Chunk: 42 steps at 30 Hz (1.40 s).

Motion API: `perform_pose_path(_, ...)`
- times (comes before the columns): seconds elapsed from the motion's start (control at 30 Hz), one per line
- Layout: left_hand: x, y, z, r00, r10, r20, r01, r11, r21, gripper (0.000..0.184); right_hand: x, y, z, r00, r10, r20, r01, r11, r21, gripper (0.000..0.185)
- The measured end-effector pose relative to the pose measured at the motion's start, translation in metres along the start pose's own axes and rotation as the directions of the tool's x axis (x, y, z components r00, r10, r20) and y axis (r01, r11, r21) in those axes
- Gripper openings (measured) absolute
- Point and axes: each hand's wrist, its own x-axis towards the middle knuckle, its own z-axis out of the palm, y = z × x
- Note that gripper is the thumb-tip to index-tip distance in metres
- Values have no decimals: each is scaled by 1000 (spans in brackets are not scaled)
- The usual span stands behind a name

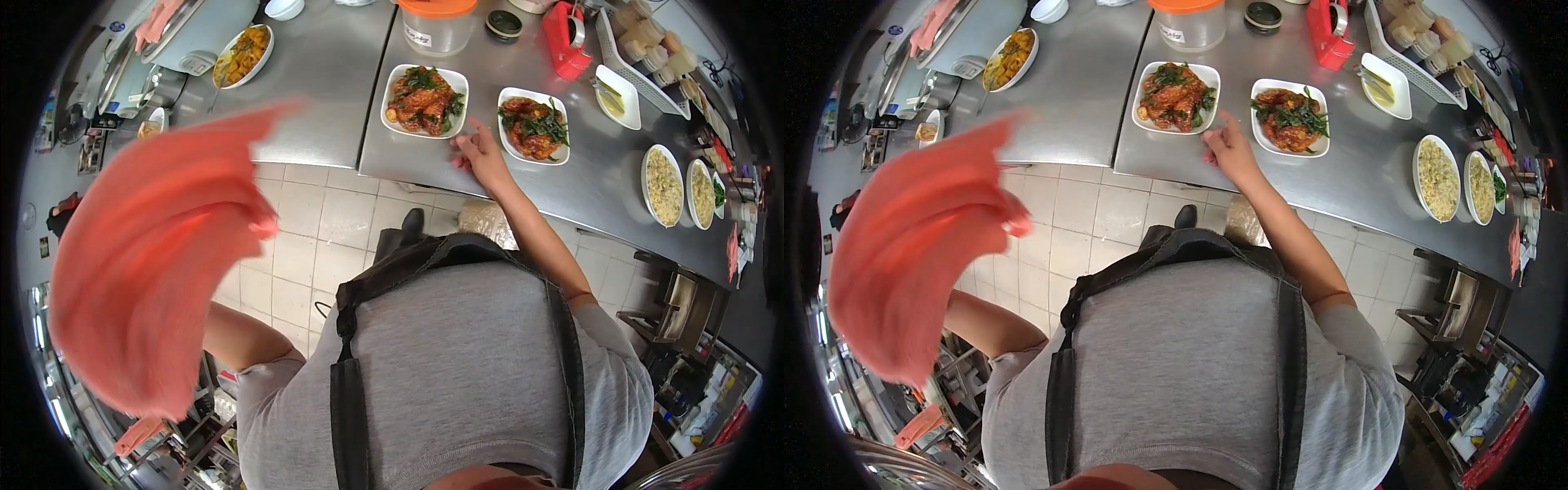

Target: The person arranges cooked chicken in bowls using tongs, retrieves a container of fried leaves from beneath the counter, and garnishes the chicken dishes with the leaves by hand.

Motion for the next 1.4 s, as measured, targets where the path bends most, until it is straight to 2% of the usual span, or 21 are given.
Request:
perform_pose_path(0.07,12,-10,-24,997,57,-54,-44,974,222,33,12,-2,9,995,76,-71,-78,997,-15,55)
perform_pose_path(0.1,17,-22,-33,997,48,-56,-27,945,326,32,21,4,12,995,28,-91,-27,999,21,55)
perform_pose_path(0.27,32,-116,-55,987,-131,87,31,706,707,27,34,7,21,982,65,-180,-62,998,19,50)
perform_pose_path(0.47,40,-203,-43,927,-267,264,-106,487,867,22,15,-12,29,970,106,-218,-92,993,75,49)
perform_pose_path(0.6,59,-193,-58,922,-252,294,-152,464,873,18,-10,-8,30,937,52,-345,-49,999,19,44)
perform_pose_path(0.67,67,-174,-66,922,-230,312,-176,468,866,17,-26,-10,34,965,-65,-253,21,985,-171,37)
perform_pose_path(0.7,72,-165,-68,919,-221,326,-190,474,860,16,-33,-24,45,980,-96,-175,61,979,-196,34)
perform_pose_path(0.73,75,-161,-67,914,-209,347,-219,465,858,15,-32,-33,55,978,-92,-189,55,979,-194,34)
perform_pose_path(0.77,76,-155,-66,906,-202,373,-251,453,855,14,-32,-40,65,998,-63,13,64,963,-262,32)
perform_pose_path(0.8,75,-156,-61,897,-196,397,-281,440,853,13,-32,-43,76,976,-15,217,87,941,-326,31)
perform_pose_path(0.87,70,-163,-50,879,-172,445,-357,381,853,12,-17,-32,106,871,-143,470,337,870,-360,30)
perform_pose_path(0.93,58,-184,-31,851,-147,505,-447,304,841,10,-1,-45,138,745,89,661,304,837,-455,31)
perform_pose_path(0.97,49,-193,-24,833,-145,534,-484,277,830,10,8,-43,155,753,83,653,303,837,-455,31)
perform_pose_path(1.03,26,-212,-10,774,-210,597,-545,258,798,9,13,-30,184,623,225,750,446,685,-576,36)
perform_pose_path(1.07,12,-220,-5,728,-272,629,-577,252,777,8,8,-45,187,619,341,708,401,638,-657,39)
perform_pose_path(1.17,-9,-219,-2,642,-364,674,-624,262,736,7,11,-55,190,610,414,676,374,601,-706,43)
perform_pose_path(1.23,-10,-206,-12,674,-429,601,-369,508,778,14,15,-77,187,387,492,780,538,567,-624,41)
perform_pose_path(1.27,-6,-207,-20,671,-431,604,-370,511,776,14,9,-89,179,389,493,779,534,568,-626,41)
perform_pose_path(1.3,2,-209,-30,645,-474,600,-347,518,782,20,-1,-102,159,557,252,791,288,835,-469,37)
perform_pose_path(1.33,8,-208,-37,635,-493,595,-313,539,782,20,-10,-106,139,740,57,670,80,982,-171,33)
perform_pose_path(1.4,20,-206,-45,657,-491,573,-110,689,716,21,-18,-99,101,884,30,466,62,982,-180,31)
